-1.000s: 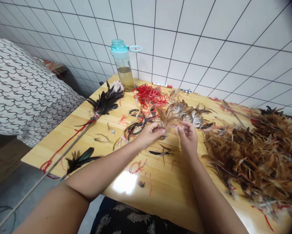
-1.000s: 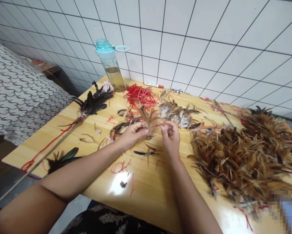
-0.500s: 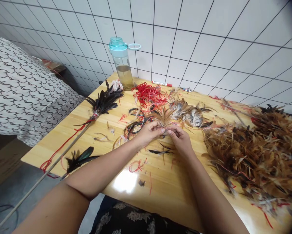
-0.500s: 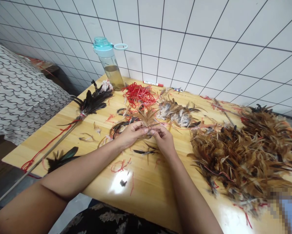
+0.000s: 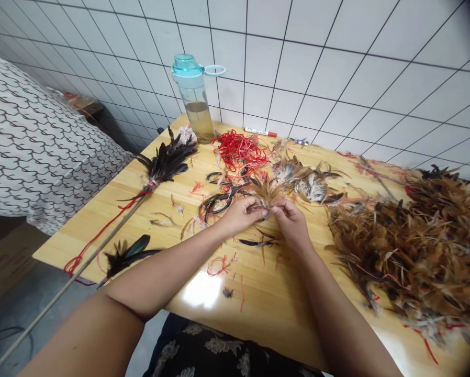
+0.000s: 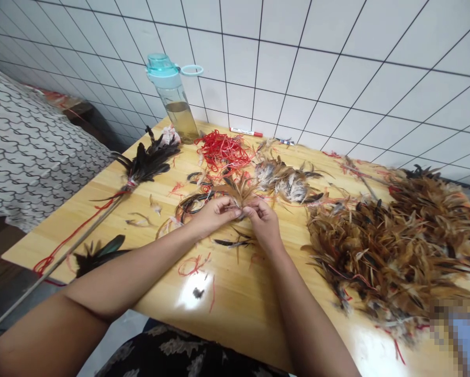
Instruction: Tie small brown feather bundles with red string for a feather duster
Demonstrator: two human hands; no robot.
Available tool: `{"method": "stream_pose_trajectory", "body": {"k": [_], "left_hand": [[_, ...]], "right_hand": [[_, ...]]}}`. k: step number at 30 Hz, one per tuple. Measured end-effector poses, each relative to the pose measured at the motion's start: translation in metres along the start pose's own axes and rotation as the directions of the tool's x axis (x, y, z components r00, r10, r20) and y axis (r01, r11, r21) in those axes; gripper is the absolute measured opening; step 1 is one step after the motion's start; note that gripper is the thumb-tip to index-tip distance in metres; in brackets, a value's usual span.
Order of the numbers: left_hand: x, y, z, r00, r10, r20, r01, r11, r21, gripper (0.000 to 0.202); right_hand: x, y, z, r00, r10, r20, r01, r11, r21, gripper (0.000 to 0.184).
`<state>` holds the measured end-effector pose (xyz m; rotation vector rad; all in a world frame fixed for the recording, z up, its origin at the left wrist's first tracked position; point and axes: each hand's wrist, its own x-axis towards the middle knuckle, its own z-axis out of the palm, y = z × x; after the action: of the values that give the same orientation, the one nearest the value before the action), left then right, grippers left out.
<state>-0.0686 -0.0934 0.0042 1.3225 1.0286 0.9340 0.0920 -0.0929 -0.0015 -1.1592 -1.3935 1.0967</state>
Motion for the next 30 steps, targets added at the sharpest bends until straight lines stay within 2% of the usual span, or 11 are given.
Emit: {"method": "stream_pose_trajectory", "body": {"k": [3, 6, 9, 17, 23, 30], "left_hand": [[0.001, 0.001, 0.001, 0.999, 0.033, 0.03, -0.033, 0.999, 0.021, 0.029], [0.001, 0.003, 0.001, 0.996, 0.072, 0.061, -0.075, 0.996, 0.042, 0.027], [0.0, 0.003, -0.001, 0.993, 0.061, 0.099, -0.07, 0.993, 0.092, 0.026], [0.001, 0.0, -0.008, 0.984, 0.079, 0.161, -0.114, 0.968, 0.224, 0.033], [0.0, 0.003, -0.009, 0.985, 0.078, 0.154, -0.114, 0.964, 0.24, 0.035], [-0.001, 0.005, -0.006, 0.99, 0.099, 0.097, -0.119, 0.965, 0.232, 0.033]], "right_hand": [[0.0, 0.003, -0.002, 0.999, -0.029, -0.032, 0.027, 0.998, -0.058, 0.017], [0.0, 0.007, -0.003, 0.998, -0.059, -0.003, 0.058, 0.993, -0.098, 0.021], [0.0, 0.009, -0.003, 0.996, -0.079, 0.029, 0.082, 0.989, -0.12, 0.023], [0.0, 0.007, -0.004, 0.999, -0.045, 0.025, 0.048, 0.985, -0.164, 0.024], [0.001, 0.013, -0.005, 1.0, -0.031, 0.001, 0.031, 0.985, -0.168, 0.023], [0.0, 0.012, -0.006, 0.998, 0.039, -0.054, -0.048, 0.985, -0.168, 0.026]]}}
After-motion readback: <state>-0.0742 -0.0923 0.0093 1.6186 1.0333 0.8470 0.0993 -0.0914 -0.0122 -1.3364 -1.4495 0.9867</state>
